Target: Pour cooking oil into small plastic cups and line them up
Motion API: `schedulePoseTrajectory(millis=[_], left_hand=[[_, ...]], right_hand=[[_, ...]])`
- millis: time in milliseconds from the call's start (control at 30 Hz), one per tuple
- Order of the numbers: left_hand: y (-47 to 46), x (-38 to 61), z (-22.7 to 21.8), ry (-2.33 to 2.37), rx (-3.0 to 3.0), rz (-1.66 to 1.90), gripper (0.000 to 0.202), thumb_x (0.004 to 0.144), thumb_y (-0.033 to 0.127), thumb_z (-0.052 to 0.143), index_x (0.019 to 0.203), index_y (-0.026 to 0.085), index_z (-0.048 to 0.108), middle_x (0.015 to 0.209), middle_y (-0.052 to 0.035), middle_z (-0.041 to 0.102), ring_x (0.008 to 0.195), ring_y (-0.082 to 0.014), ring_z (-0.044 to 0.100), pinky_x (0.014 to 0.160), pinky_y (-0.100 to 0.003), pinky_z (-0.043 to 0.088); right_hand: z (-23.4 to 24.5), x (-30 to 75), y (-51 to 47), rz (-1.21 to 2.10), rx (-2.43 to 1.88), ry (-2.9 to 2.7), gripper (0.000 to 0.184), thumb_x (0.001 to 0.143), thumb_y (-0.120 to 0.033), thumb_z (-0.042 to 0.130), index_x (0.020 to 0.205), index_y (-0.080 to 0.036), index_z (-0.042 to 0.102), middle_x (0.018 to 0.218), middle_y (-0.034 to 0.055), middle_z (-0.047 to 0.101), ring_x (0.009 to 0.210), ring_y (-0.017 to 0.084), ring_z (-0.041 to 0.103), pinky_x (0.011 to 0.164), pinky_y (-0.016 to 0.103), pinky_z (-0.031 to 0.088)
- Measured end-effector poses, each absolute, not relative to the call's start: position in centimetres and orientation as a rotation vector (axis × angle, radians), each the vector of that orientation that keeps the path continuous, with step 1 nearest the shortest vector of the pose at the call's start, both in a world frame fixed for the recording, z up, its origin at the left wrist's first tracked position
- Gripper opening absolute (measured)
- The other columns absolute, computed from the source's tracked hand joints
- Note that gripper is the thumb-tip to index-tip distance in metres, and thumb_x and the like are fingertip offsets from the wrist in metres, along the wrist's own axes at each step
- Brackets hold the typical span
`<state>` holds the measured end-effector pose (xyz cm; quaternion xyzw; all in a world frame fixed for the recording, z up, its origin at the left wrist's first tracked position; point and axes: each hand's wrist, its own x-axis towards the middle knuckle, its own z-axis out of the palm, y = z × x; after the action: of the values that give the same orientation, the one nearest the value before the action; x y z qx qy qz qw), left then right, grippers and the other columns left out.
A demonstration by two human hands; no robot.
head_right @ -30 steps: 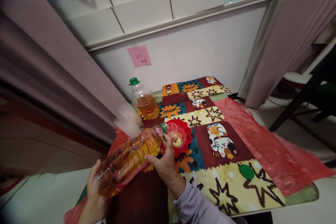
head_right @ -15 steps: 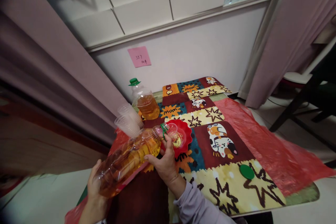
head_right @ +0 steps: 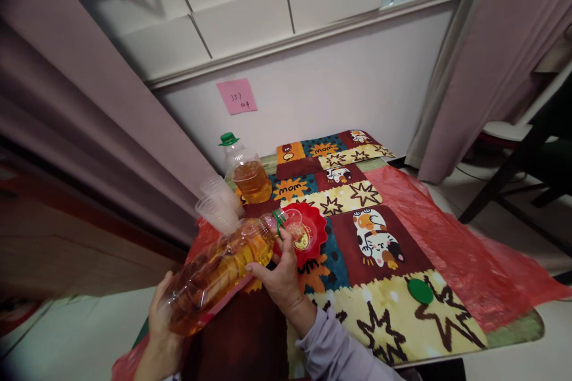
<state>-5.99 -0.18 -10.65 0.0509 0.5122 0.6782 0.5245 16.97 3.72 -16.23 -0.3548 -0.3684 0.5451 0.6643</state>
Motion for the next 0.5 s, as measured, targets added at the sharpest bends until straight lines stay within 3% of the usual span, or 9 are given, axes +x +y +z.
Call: schedulePoseTrajectory(millis=[333, 500], left_hand=[[-0.10, -6.12, -10.89, 1.293, 0.188, 1.653, 0.039, 0.090, 0.032, 0.062, 0.125, 0.019, 0.074, 0.082, -0.0060, 0.082, 0.077, -0.0304, 0.081, 0.080, -0.045, 0.066], [-0.06, -6.20, -10.92, 1.322, 0.181, 1.660, 0.039, 0.091, 0.032, 0.062, 0.126, 0.019, 0.073, 0.080, -0.0042, 0.081, 0.068, -0.0263, 0.079, 0.079, -0.043, 0.066]], right_hand=[[-16.66, 16.77, 3.72, 1.190, -0.813, -0.863, 0.098, 0.064, -0.030, 0.093, 0.149, -0.030, 0.046, 0.144, 0.0125, 0.064, 0.131, 0.034, 0.066, 0.097, 0.046, 0.064], [-16.77, 16.80, 3.71, 1.194, -0.831, -0.877, 0.098, 0.065, -0.031, 0.093, 0.151, -0.030, 0.045, 0.144, 0.0123, 0.063, 0.131, 0.034, 0.066, 0.097, 0.047, 0.064]])
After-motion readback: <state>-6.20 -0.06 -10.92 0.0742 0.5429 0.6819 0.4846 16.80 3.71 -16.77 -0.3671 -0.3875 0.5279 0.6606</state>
